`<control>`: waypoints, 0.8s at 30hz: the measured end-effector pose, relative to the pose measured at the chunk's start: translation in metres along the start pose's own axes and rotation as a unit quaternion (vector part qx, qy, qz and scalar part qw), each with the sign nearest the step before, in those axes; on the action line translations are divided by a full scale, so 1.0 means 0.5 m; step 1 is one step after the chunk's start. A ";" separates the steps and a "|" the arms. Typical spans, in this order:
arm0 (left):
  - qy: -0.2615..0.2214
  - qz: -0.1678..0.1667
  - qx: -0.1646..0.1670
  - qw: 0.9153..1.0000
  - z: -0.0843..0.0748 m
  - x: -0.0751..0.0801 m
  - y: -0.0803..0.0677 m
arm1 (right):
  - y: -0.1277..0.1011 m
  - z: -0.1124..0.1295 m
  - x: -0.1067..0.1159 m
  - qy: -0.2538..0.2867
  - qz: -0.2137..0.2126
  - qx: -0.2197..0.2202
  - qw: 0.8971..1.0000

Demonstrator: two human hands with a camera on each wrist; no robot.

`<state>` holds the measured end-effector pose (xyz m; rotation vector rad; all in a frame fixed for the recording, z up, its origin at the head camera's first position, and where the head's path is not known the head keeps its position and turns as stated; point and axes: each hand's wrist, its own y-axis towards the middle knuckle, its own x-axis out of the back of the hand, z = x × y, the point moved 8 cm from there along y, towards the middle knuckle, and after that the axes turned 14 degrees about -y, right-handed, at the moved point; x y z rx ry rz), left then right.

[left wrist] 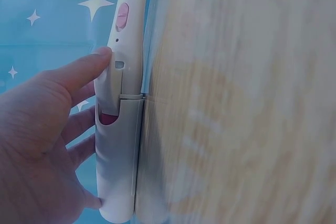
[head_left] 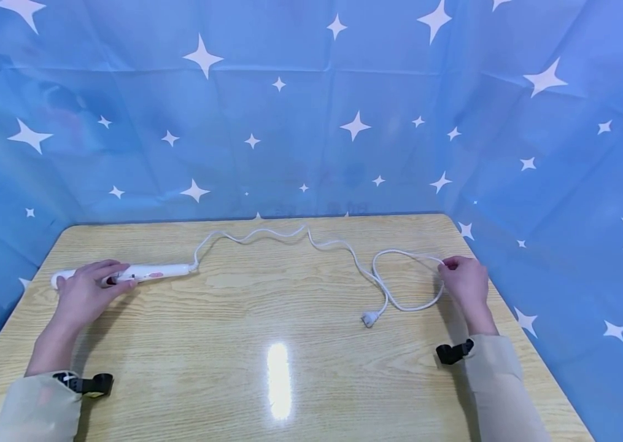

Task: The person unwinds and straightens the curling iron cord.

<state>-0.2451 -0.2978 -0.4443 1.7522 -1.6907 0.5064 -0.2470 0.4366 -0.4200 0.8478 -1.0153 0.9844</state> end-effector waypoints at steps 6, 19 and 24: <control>0.000 0.000 -0.006 1.000 -0.002 0.000 -0.001 | -0.007 0.087 -0.013 -0.053 -0.022 0.143 0.988; -0.012 0.002 -0.016 1.000 -0.004 -0.002 0.000 | -0.059 0.285 -0.087 -0.087 0.090 0.467 0.875; -0.015 -0.002 -0.013 1.000 -0.002 0.002 -0.003 | -0.052 0.285 -0.095 -0.107 0.089 0.460 0.877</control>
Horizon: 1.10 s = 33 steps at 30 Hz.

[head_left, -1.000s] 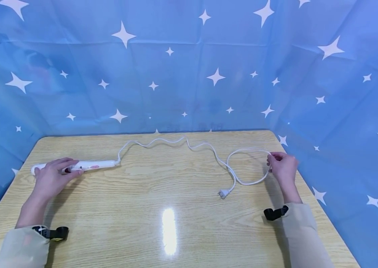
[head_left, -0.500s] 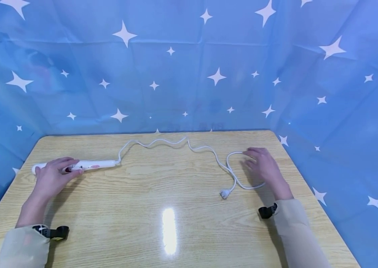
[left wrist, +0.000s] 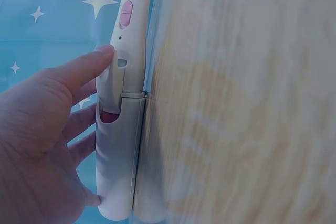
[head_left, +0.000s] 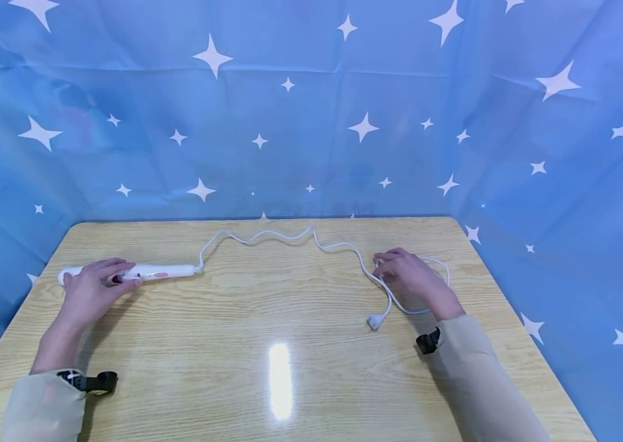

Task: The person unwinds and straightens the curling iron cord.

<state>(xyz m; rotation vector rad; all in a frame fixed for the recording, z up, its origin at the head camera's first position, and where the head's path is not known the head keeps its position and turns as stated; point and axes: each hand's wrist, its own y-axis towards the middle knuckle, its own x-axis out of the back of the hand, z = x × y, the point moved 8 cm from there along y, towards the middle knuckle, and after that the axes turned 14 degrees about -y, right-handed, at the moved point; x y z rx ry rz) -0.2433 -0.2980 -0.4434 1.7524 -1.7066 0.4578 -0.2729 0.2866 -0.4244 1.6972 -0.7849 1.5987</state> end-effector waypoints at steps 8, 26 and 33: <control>-0.001 0.002 0.002 1.000 -0.002 0.001 -0.001 | -0.026 -0.043 0.002 0.005 -0.019 -0.052 0.998; -0.006 0.002 0.007 1.000 0.000 0.000 -0.004 | -0.102 -0.129 0.028 -0.020 -0.077 -0.207 0.975; -0.004 0.004 0.009 1.000 -0.001 -0.001 -0.004 | -0.120 -0.152 0.026 -0.030 -0.084 -0.275 0.957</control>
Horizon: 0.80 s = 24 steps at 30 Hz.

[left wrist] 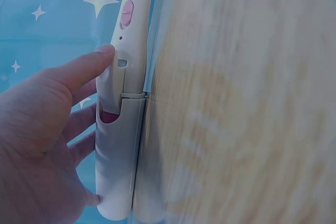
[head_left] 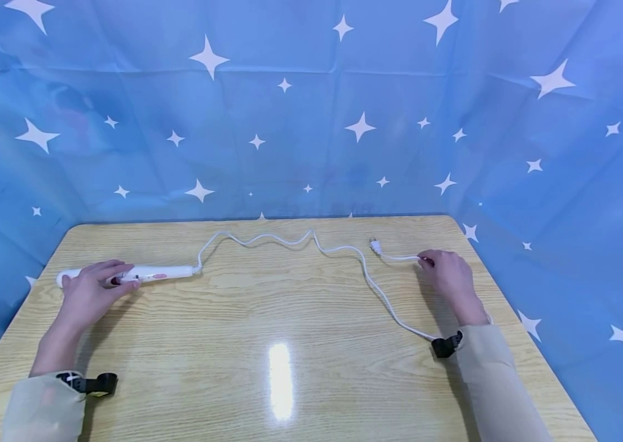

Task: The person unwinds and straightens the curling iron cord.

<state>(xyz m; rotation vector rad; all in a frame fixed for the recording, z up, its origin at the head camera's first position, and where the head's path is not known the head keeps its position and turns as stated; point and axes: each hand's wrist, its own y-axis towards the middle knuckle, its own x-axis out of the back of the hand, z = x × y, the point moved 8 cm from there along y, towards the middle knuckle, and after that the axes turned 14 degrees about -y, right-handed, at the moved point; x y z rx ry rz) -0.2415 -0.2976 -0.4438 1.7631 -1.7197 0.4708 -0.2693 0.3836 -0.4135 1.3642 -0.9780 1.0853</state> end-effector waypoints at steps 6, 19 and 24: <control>-0.003 0.004 -0.001 1.000 0.001 0.000 0.000 | 0.005 -0.044 -0.031 -0.010 0.032 -0.068 0.997; 0.022 0.028 -0.004 0.999 -0.008 0.003 -0.019 | 0.034 -0.109 -0.062 -0.031 0.090 -0.161 0.982; 0.029 0.019 -0.003 0.999 -0.015 0.003 -0.032 | 0.037 -0.117 -0.062 -0.031 0.091 -0.177 0.979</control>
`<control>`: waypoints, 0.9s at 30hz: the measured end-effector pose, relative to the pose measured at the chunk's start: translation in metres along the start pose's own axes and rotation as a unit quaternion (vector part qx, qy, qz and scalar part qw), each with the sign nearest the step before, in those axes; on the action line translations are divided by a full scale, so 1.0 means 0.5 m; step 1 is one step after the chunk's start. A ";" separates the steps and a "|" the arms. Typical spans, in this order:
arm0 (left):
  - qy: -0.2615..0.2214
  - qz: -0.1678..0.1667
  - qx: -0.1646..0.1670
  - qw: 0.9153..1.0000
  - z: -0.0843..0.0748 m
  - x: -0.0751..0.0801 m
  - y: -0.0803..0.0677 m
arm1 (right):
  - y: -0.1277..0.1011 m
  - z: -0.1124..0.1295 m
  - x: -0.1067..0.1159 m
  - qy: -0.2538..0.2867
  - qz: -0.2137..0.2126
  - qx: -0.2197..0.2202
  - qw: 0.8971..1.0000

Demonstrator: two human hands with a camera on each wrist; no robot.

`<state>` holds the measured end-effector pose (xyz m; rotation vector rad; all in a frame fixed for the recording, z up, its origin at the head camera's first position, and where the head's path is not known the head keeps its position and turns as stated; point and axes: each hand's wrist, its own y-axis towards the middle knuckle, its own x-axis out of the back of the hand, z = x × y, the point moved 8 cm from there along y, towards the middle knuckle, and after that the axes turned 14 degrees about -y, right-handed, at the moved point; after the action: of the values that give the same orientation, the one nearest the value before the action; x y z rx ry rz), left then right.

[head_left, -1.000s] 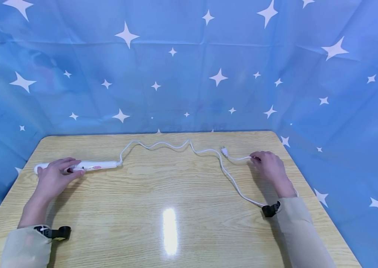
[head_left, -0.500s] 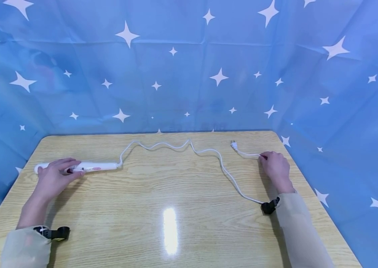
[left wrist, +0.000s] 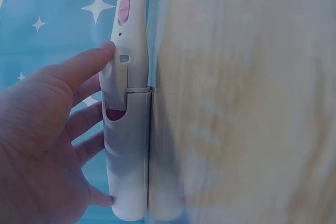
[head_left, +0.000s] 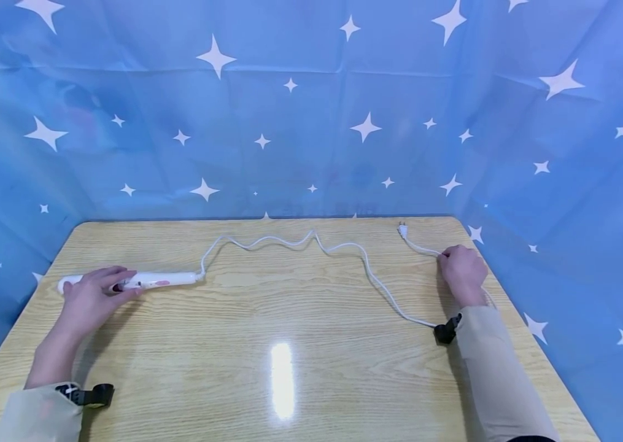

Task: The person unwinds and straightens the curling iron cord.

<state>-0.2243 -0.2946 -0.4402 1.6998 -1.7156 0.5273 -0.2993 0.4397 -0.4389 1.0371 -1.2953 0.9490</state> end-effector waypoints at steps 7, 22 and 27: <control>0.028 0.002 0.009 1.000 -0.007 0.004 -0.005 | -0.004 -0.013 0.001 -0.001 -0.004 -0.012 1.000; 0.020 0.014 0.014 1.000 -0.017 0.002 -0.002 | -0.021 -0.025 0.003 -0.011 0.030 -0.024 0.999; 0.005 0.040 0.012 0.999 -0.027 -0.001 0.000 | -0.052 0.014 0.044 -0.030 0.021 -0.017 0.999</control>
<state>-0.2222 -0.2848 -0.4308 1.6487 -1.7818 0.5947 -0.2750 0.4250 -0.4188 1.0236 -1.3829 0.9304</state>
